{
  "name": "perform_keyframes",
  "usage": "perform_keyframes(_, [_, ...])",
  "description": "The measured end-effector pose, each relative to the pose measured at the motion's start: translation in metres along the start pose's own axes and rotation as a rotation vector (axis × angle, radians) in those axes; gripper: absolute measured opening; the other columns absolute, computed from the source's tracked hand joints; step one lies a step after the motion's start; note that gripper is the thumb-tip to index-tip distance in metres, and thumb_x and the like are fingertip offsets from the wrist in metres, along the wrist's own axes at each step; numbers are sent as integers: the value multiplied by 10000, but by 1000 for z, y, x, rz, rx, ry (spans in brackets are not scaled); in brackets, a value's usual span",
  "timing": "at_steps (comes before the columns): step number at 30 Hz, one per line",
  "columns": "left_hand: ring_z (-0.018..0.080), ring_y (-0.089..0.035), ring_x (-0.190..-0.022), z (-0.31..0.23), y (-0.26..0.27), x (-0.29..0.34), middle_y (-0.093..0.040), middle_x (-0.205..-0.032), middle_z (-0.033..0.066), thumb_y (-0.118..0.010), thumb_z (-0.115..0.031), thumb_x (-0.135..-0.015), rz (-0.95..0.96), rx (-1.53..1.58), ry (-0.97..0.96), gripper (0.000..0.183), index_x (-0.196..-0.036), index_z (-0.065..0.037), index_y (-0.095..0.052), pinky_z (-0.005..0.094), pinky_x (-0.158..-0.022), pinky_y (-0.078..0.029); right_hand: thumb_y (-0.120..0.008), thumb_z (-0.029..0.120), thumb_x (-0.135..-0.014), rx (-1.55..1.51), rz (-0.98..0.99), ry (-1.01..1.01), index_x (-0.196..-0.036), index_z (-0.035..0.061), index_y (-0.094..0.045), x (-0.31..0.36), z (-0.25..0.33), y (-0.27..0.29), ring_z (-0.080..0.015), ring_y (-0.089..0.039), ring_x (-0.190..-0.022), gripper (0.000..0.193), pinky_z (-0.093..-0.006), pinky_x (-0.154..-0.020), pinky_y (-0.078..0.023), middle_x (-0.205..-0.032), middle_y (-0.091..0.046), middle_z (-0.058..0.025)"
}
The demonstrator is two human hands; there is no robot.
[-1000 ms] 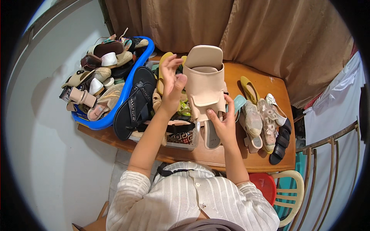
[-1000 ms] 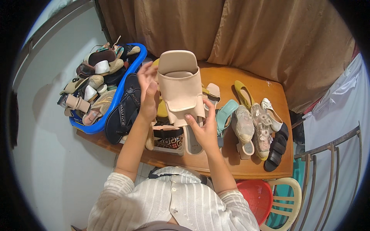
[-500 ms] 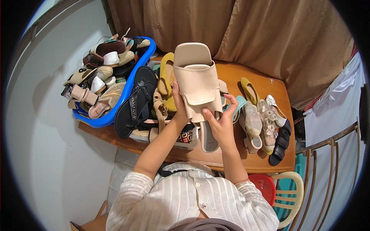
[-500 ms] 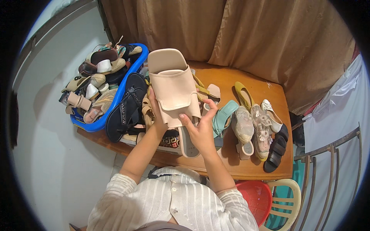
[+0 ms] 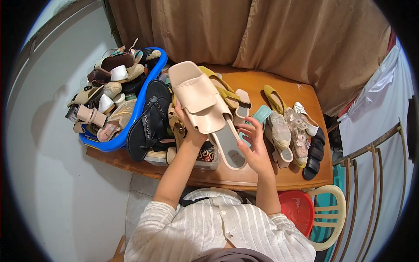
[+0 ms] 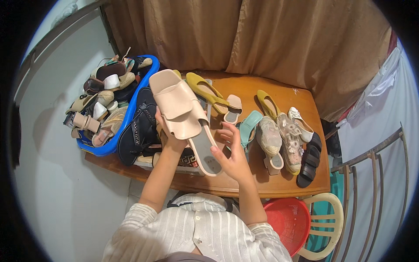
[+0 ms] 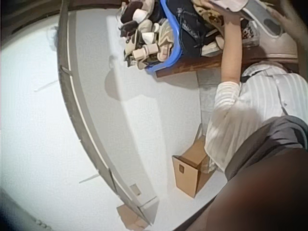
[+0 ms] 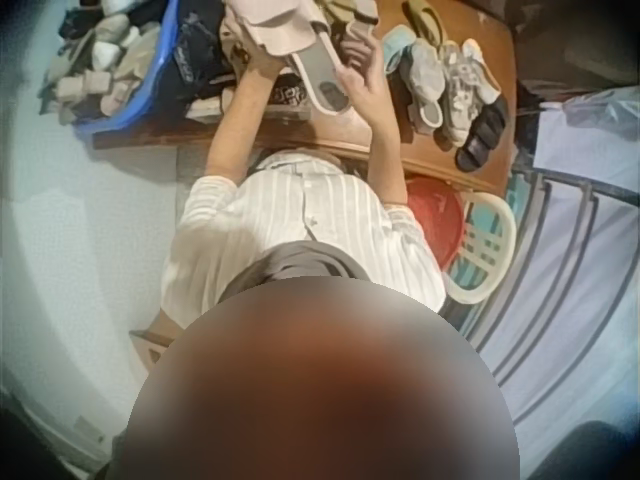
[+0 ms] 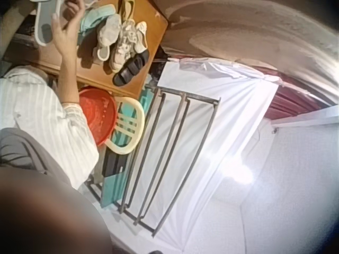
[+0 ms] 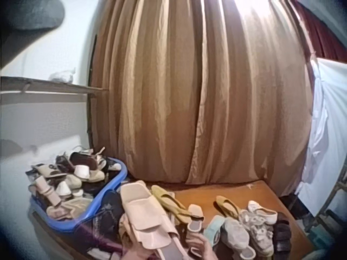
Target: Sorting through a large pile of various shoes and placing selected ones into a container.
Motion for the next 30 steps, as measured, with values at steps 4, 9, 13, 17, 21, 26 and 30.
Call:
perform_keyframes(4, [206, -547, -1039, -2, 7, 13, -538, -1143, 57, -281, -574, -896, -63, -196, -40, 574, -1230, -138, -445, 370, -887, -458, -554, 320, -889, -229, 123, -62, -1405, 68, -223, 12, 1, -32, -302, -396, -1230, 663, -400, -1004, -324, -1305, -410, -207])
perform_keyframes(9, [226, -542, -1045, -1, 2, 24, -533, -1153, 66, -284, -572, -895, -49, -34, 123, 572, -1245, -146, -436, 380, -894, -453, -517, 317, -914, -44, 68, -77, -1389, 8, -268, 26, -4, -46, -279, -368, -1264, 619, -357, -1024, -298, -1356, -378, -215])
perform_keyframes(13, [227, -545, -1042, -8, -14, 38, -541, -1151, 81, -286, -576, -897, 85, -32, 191, 578, -1248, -143, -436, 387, -899, -449, -521, 318, -913, 34, 54, -67, -1369, -32, -294, 39, 7, -58, -259, -388, -1242, 618, -337, -1010, -316, -1333, -402, -205])
perform_keyframes(17, [299, -592, -969, -7, -10, 62, -555, -1135, 185, -284, -577, -891, -127, -357, 106, 647, -1269, -70, -420, 445, -823, -506, -535, 288, -910, -281, -18, -321, -1355, -15, -331, 67, -4, -70, -196, -466, -1132, 575, -301, -955, -366, -1227, -490, -121])
perform_keyframes(21, [202, -544, -1054, 29, -19, 89, -538, -1174, 95, -288, -521, -936, -162, -376, 454, 584, -1253, -55, -443, 323, -911, -428, -541, 240, -899, -537, -181, -516, -1273, 21, -438, 107, -37, -67, -125, -506, -1004, 445, -258, -859, -411, -1117, -538, -66])
perform_keyframes(26, [267, -427, -1199, 57, -20, 123, -459, -1272, 170, -312, -412, -969, 201, -797, 491, 554, -1292, 34, -372, 327, -1009, -296, -546, 250, -900, -592, -387, -454, -1257, 15, -441, 139, -24, -45, -112, -515, -954, 441, -265, -815, -433, -1078, -547, -57])
perform_keyframes(30, [281, -331, -1271, 77, -44, 171, -361, -1347, 211, -516, -357, -896, 642, -1042, 346, 704, -1384, 49, -212, 354, -1060, -231, -558, 226, -897, -453, -577, -367, -1209, 16, -466, 159, -18, -16, -103, -521, -944, 387, -245, -810, -423, -1066, -559, -52])
Point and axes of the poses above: each hand's wrist, its own x-axis away from the middle knuckle, its own y-axis out of the back of the hand, z = x × y, the point moved 9 cm from there along -x, towards the middle knuckle
